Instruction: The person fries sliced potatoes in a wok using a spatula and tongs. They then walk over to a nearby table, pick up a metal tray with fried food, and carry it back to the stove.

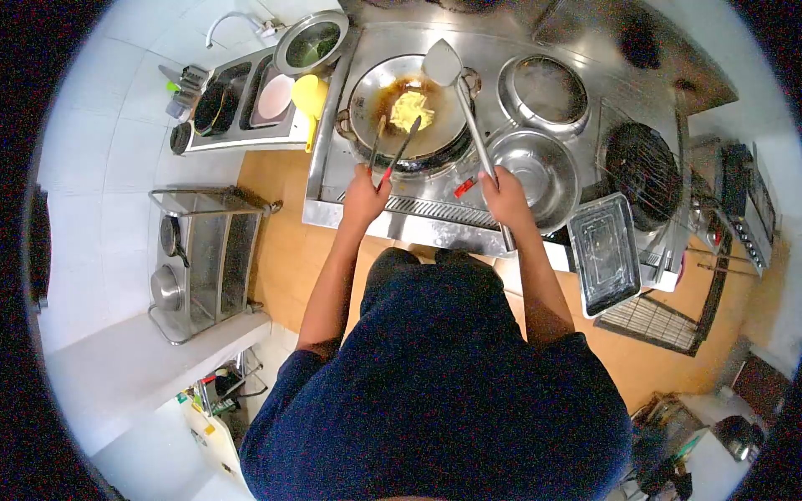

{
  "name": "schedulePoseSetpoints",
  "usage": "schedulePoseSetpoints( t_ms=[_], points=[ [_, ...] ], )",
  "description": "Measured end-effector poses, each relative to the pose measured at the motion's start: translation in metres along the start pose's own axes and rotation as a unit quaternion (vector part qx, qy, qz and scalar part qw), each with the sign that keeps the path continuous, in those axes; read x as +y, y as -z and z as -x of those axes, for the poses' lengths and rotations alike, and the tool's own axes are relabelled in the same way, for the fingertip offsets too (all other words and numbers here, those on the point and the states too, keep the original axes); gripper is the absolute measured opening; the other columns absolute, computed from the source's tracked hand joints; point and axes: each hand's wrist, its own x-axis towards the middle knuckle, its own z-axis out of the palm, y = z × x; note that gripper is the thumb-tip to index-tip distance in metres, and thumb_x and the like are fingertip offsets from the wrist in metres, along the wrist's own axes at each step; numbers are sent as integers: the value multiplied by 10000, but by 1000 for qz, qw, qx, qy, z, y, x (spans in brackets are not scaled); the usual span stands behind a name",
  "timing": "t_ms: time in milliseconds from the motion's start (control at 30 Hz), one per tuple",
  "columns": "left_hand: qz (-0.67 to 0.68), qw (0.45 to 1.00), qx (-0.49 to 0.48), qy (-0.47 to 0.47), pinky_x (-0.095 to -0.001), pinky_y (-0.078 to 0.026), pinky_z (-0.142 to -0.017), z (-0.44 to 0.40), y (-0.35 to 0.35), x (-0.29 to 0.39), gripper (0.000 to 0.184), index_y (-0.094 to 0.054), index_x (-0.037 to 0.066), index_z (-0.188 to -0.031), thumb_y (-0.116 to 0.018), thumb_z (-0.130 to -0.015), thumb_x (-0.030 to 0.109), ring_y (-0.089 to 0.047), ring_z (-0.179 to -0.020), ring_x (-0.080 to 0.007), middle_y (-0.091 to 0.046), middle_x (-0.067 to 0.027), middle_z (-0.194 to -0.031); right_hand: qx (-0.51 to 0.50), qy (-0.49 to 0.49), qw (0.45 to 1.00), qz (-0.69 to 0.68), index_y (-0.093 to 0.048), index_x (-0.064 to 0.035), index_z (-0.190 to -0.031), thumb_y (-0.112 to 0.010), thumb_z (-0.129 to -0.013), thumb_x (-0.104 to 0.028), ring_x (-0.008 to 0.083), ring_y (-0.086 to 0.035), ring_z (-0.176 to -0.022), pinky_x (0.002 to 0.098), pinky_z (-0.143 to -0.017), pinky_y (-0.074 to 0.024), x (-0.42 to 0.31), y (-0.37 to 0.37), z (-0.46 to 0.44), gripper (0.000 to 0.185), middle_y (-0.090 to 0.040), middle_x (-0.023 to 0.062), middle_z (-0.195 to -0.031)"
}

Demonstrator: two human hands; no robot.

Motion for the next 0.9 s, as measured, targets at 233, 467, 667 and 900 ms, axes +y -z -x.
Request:
schedulePoseSetpoints(
  t_ms=[233,467,667,900],
  points=[
    [-46,998,-25,-22,-551,-489,-671,-26,-5,15,395,-411,-17,-1002,-624,-812,254,-612,-759,-481,-616,-306,-831,-6,-118,993,-26,-526,36,-827,-554,-923,-266,340,-548,-585,426,-569,-427,-27,8,4,317,-542,205,-656],
    [-18,997,-52,-48,-510,-505,-658,-37,14,-5,343,-456,-54,-977,-598,-825,218,-635,-737,-442,-637,-267,-762,3,-150,985,-80,-532,24,-882,-534,-940,-235,194,-482,-362,350,-353,-383,-13,-29,29,266,-512,107,-553],
    [45,995,-61,-60,-517,-501,-676,-48,30,-22,380,-452,-72,-975,-620,-811,226,-623,-763,-465,-621,-312,-795,27,-183,979,-87,-515,8,-842,-553,-941,-265,176,-482,-368,354,-360,-390,-42,-44,37,292,-481,78,-512],
    [-54,991,-72,-104,-500,-523,-690,-68,5,-7,360,-454,-64,-1015,-596,-827,208,-637,-755,-440,-628,-293,-794,73,-177,979,-77,-504,-31,-823,-550,-948,-247,119,-424,-366,302,-346,-344,-63,-49,33,254,-442,19,-506]
  ],
)
